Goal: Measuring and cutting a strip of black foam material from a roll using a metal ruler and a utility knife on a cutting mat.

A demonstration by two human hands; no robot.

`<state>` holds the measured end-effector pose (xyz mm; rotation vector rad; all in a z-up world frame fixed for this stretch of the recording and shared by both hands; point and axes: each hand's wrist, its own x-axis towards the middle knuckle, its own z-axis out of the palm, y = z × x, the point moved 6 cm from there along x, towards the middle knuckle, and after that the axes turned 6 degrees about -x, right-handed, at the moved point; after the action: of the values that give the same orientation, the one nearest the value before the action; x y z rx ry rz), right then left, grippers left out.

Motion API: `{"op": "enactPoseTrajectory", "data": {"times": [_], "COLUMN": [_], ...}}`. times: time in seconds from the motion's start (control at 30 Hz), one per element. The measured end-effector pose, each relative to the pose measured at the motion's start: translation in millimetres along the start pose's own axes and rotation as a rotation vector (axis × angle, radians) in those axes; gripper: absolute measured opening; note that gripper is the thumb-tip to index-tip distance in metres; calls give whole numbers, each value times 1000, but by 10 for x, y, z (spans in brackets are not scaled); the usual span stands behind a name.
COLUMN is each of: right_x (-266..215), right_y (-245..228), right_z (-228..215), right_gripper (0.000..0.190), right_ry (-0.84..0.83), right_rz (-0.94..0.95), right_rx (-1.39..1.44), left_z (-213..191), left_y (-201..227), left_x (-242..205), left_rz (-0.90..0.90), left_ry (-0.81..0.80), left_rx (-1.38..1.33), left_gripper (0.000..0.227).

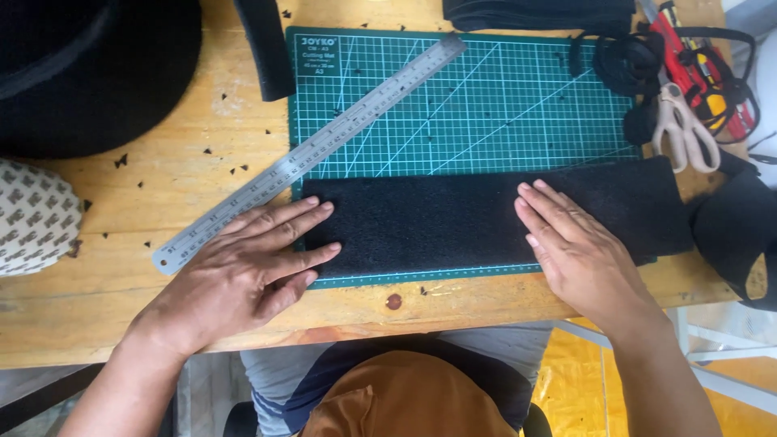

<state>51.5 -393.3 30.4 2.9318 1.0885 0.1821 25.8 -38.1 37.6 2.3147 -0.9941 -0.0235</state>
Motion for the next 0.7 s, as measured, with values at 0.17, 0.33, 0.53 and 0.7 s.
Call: {"op": "enactPoseTrajectory", "data": {"times": [0.17, 0.33, 0.53, 0.7], "right_x": [9, 1, -19, -36], "right_y": [-12, -11, 5, 16], "right_z": [-29, -25, 6, 14], "right_gripper": [46, 45, 45, 47], "right_ry": [18, 37, 34, 10], "right_rz": [-5, -5, 17, 37], "right_rx": [6, 9, -5, -33], "left_z": [-11, -27, -12, -15], "left_y": [13, 46, 29, 30], "left_x": [1, 9, -24, -20], "left_rz": [16, 0, -20, -6], "left_ry": [11, 18, -9, 9], "left_rx": [-19, -28, -26, -29], "left_gripper": [38, 37, 40, 39]}}
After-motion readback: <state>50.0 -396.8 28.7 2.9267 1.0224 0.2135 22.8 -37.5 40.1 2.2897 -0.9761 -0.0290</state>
